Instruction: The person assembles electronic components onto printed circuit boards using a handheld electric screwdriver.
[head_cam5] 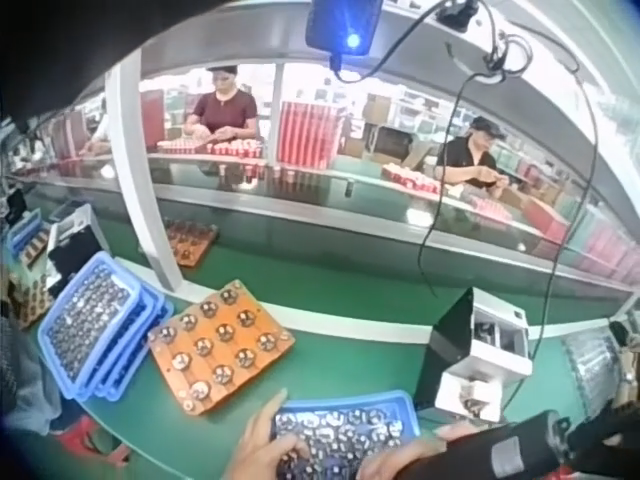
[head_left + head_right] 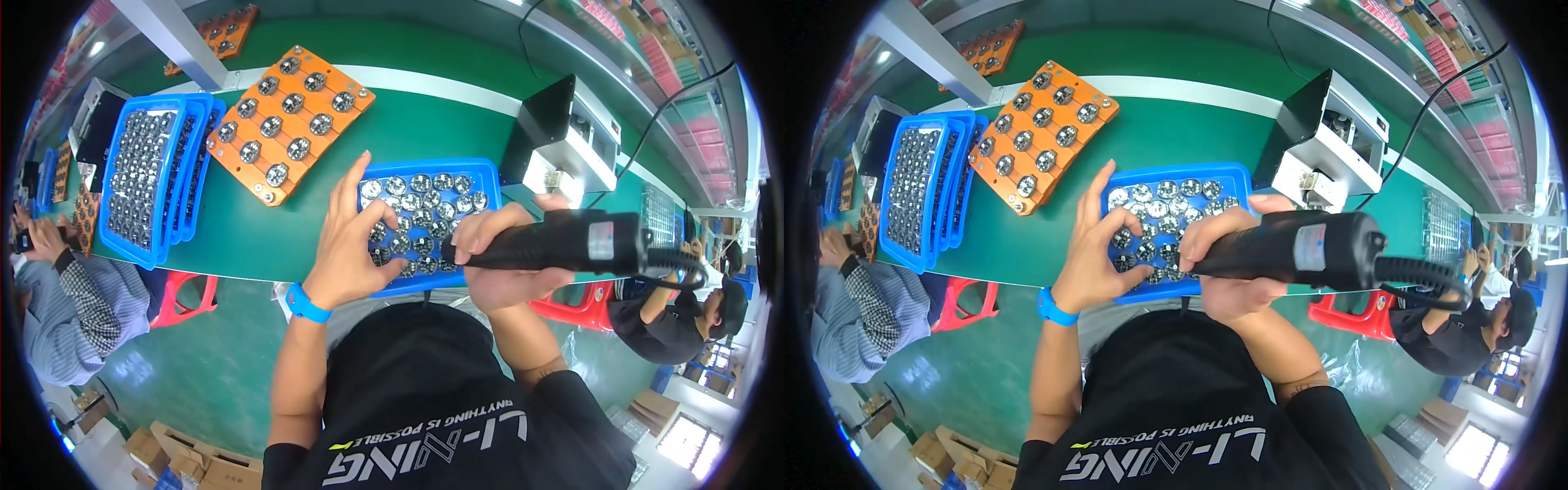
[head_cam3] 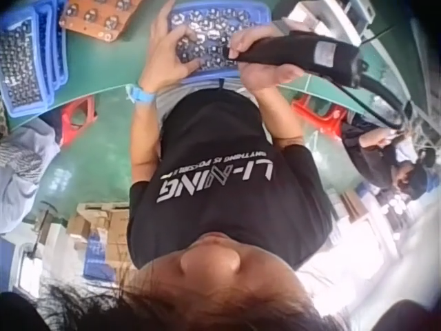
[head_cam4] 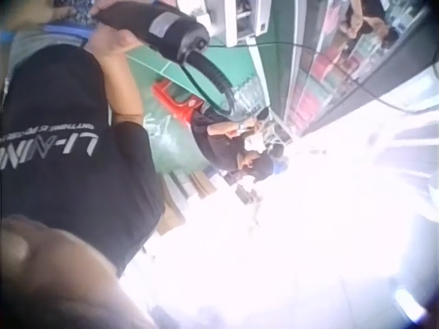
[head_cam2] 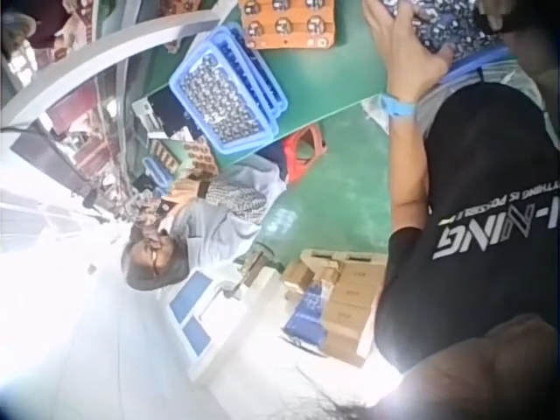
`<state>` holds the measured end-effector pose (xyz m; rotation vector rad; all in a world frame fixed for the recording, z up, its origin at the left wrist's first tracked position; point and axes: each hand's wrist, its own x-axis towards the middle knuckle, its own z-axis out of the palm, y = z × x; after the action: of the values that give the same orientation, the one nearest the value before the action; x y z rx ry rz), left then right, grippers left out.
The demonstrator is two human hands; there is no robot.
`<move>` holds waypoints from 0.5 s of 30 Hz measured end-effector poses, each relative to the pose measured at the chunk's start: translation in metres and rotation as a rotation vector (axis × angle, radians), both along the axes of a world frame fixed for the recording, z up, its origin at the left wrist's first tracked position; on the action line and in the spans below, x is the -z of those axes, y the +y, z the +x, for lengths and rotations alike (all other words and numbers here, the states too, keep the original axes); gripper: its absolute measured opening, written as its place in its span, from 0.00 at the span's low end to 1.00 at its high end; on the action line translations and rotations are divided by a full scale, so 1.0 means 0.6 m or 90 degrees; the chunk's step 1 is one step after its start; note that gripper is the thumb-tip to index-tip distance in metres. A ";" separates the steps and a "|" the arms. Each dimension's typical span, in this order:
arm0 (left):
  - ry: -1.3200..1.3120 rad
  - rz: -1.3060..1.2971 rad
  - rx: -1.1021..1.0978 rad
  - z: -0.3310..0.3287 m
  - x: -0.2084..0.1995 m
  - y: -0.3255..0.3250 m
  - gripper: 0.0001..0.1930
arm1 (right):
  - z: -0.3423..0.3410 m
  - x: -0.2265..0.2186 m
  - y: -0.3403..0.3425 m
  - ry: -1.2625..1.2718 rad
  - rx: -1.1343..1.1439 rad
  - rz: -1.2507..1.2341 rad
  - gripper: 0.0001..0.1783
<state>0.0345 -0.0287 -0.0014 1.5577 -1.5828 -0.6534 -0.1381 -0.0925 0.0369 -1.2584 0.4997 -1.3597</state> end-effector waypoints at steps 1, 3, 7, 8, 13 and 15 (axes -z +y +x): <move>0.003 0.002 0.000 -0.001 0.000 -0.001 0.22 | 0.002 0.005 0.004 0.002 -0.005 -0.010 0.48; 0.002 -0.002 0.004 -0.001 0.001 0.000 0.22 | 0.005 0.013 0.011 0.004 -0.011 -0.018 0.48; 0.013 0.003 -0.012 -0.005 0.004 0.002 0.22 | 0.001 0.025 0.021 0.004 -0.058 -0.021 0.48; 0.009 0.001 -0.012 -0.005 0.003 0.003 0.22 | 0.000 0.028 0.024 -0.001 -0.075 -0.032 0.48; 0.006 -0.005 -0.016 -0.004 0.003 0.003 0.22 | 0.002 0.058 0.032 -0.019 -0.092 -0.100 0.47; 0.001 0.001 -0.013 -0.003 0.002 0.003 0.22 | 0.003 0.066 0.034 -0.026 -0.089 -0.133 0.46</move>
<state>0.0326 -0.0269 -0.0029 1.5722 -1.5636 -0.6456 -0.1365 -0.0720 -0.0030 -1.4042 0.2407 -1.3419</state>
